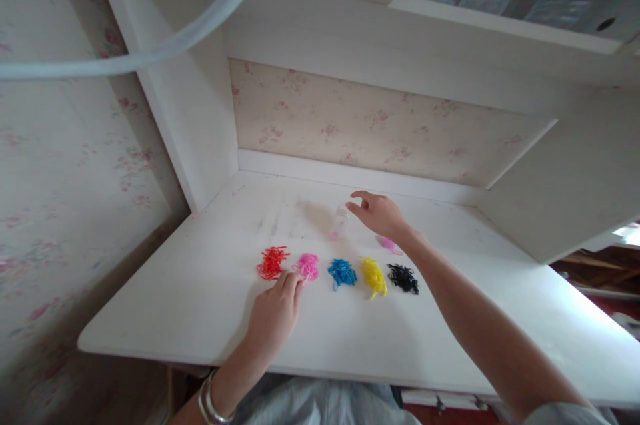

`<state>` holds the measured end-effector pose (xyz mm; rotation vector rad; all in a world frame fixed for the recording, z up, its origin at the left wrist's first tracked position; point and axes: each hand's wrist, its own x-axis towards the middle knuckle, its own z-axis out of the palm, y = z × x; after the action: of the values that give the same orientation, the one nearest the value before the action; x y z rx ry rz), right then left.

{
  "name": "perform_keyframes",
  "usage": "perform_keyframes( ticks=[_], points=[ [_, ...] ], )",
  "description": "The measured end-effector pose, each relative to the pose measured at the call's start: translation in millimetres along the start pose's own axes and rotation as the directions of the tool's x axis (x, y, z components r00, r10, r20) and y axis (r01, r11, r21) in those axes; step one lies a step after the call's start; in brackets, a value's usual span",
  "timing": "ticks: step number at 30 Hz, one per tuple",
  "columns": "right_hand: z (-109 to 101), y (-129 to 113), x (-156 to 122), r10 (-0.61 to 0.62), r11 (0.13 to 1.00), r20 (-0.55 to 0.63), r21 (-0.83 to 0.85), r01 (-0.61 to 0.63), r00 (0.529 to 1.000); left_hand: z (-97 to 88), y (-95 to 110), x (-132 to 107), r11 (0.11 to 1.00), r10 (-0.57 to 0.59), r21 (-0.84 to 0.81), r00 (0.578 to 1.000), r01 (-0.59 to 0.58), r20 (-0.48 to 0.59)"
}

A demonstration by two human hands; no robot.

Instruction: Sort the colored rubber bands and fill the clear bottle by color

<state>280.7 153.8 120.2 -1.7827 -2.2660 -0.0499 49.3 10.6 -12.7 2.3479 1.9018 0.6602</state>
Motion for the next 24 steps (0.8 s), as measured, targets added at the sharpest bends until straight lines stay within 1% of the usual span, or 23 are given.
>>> perform_keyframes(
  ticks=[3,5,7,9,13,15,17,19,24],
  points=[
    [13.4,2.1,-1.3,-0.008,0.992,0.000,0.129,0.008,1.000,-0.2,-0.1,0.1,1.000,0.006,-0.012,1.000,-0.006,-0.013],
    [23.6,3.5,-0.8,-0.003,0.978,0.031,0.209,-0.004,1.000,1.2,-0.7,0.2,1.000,0.007,-0.022,1.000,-0.008,-0.025],
    [32.2,4.3,0.8,0.005,0.955,0.075,0.294,-0.027,0.997,4.6,-2.1,0.5,1.000,0.011,-0.029,0.999,-0.012,-0.043],
    [37.4,3.5,2.7,0.007,0.936,0.070,0.352,-0.031,0.998,9.2,-4.3,1.5,0.999,0.014,-0.032,0.997,-0.016,-0.074],
    [37.6,-5.1,-0.2,0.044,0.909,-0.005,0.414,-0.038,0.999,15.2,-7.4,3.5,0.999,0.020,-0.034,0.990,-0.025,-0.138],
    [35.8,-11.6,-6.0,0.035,0.899,-0.029,0.438,-0.018,0.999,15.0,-7.2,3.5,0.998,0.020,-0.055,0.988,-0.028,-0.152],
    [35.5,-17.6,-13.5,0.001,0.888,-0.029,0.459,0.012,1.000,13.8,-6.3,2.9,0.996,0.013,-0.086,0.988,-0.026,-0.153],
    [36.9,-22.4,-21.4,-0.024,0.881,-0.017,0.472,0.029,1.000,12.5,-5.0,2.3,0.991,0.002,-0.129,0.988,-0.023,-0.155],
    [40.7,-29.5,-35.9,-0.015,0.872,-0.043,0.489,0.034,0.999,6.1,-2.1,6.2,0.952,-0.039,-0.307,0.988,-0.008,-0.147]
  ],
)
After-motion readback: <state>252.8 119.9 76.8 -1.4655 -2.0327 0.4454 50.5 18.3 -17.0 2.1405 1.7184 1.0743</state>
